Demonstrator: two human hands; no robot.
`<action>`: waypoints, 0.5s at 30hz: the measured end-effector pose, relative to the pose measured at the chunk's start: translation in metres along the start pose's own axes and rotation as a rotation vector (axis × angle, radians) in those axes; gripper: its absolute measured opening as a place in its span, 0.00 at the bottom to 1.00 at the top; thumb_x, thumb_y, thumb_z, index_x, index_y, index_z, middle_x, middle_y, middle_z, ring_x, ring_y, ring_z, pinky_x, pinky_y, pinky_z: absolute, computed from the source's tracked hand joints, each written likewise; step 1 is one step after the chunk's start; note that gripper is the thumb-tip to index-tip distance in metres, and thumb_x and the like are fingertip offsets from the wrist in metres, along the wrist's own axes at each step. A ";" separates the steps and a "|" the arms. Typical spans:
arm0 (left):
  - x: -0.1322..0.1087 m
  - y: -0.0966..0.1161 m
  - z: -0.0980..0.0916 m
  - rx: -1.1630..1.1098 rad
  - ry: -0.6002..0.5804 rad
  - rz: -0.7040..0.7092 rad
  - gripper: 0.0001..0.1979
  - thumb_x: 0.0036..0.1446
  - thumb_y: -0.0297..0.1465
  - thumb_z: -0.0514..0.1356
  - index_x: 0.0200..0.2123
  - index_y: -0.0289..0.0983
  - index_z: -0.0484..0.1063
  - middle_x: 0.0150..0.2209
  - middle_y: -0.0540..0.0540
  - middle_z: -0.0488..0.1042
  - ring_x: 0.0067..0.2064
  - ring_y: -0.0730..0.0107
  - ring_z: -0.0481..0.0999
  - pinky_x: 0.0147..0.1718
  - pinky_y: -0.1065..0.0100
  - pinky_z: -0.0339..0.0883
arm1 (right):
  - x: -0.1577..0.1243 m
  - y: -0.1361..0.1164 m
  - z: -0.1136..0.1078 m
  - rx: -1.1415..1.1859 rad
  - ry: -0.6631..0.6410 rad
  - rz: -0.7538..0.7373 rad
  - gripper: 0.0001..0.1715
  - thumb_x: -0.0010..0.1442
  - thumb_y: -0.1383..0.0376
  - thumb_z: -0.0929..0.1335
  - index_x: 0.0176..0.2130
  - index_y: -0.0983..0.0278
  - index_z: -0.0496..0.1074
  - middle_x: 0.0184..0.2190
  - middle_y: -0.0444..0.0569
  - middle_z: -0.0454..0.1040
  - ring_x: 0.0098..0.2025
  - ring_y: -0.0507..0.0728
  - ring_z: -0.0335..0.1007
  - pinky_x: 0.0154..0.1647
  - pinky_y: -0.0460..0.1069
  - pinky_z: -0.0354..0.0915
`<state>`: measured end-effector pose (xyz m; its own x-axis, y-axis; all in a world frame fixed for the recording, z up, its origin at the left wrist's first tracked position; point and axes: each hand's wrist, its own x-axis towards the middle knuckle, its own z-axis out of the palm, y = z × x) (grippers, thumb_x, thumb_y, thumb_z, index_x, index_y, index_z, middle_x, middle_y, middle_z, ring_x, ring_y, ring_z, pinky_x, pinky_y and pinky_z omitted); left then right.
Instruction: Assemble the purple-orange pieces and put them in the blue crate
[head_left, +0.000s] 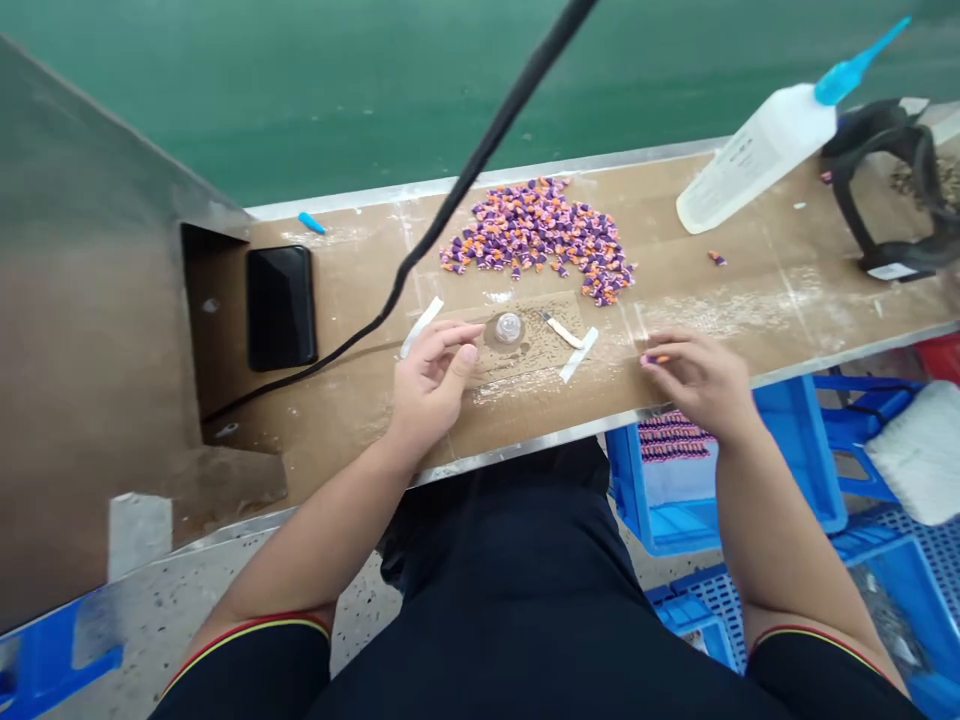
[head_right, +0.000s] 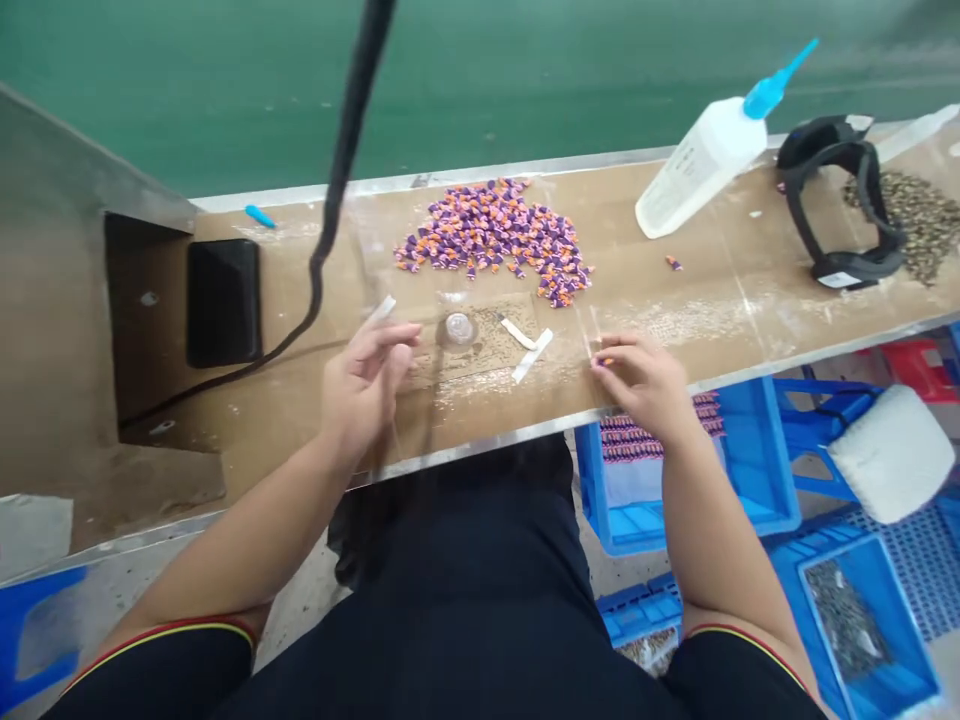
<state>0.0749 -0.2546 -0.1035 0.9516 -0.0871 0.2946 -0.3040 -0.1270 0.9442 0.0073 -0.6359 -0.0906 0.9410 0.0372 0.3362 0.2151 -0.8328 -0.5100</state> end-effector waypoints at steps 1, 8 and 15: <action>0.000 0.000 -0.001 0.005 0.010 -0.001 0.14 0.73 0.45 0.67 0.51 0.44 0.86 0.50 0.42 0.84 0.49 0.64 0.84 0.41 0.66 0.82 | -0.013 0.013 -0.011 -0.001 0.091 0.106 0.13 0.73 0.50 0.74 0.44 0.56 0.83 0.47 0.52 0.87 0.48 0.63 0.87 0.50 0.59 0.82; 0.005 0.009 -0.001 -0.082 0.028 0.091 0.10 0.72 0.41 0.70 0.50 0.44 0.88 0.46 0.44 0.83 0.43 0.68 0.83 0.32 0.70 0.79 | -0.144 0.118 -0.065 -0.265 0.188 0.972 0.21 0.63 0.46 0.73 0.42 0.61 0.79 0.34 0.52 0.84 0.37 0.64 0.84 0.42 0.58 0.79; 0.005 0.009 0.000 -0.121 -0.029 0.146 0.08 0.71 0.33 0.70 0.50 0.46 0.89 0.46 0.44 0.84 0.42 0.71 0.84 0.32 0.71 0.80 | -0.213 0.141 -0.028 -0.338 -0.190 1.216 0.19 0.71 0.51 0.73 0.37 0.62 0.81 0.30 0.47 0.83 0.37 0.58 0.83 0.45 0.55 0.78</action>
<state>0.0769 -0.2565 -0.0934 0.8958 -0.1244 0.4267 -0.4291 0.0083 0.9032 -0.1702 -0.7768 -0.2126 0.5129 -0.7902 -0.3355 -0.8581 -0.4836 -0.1728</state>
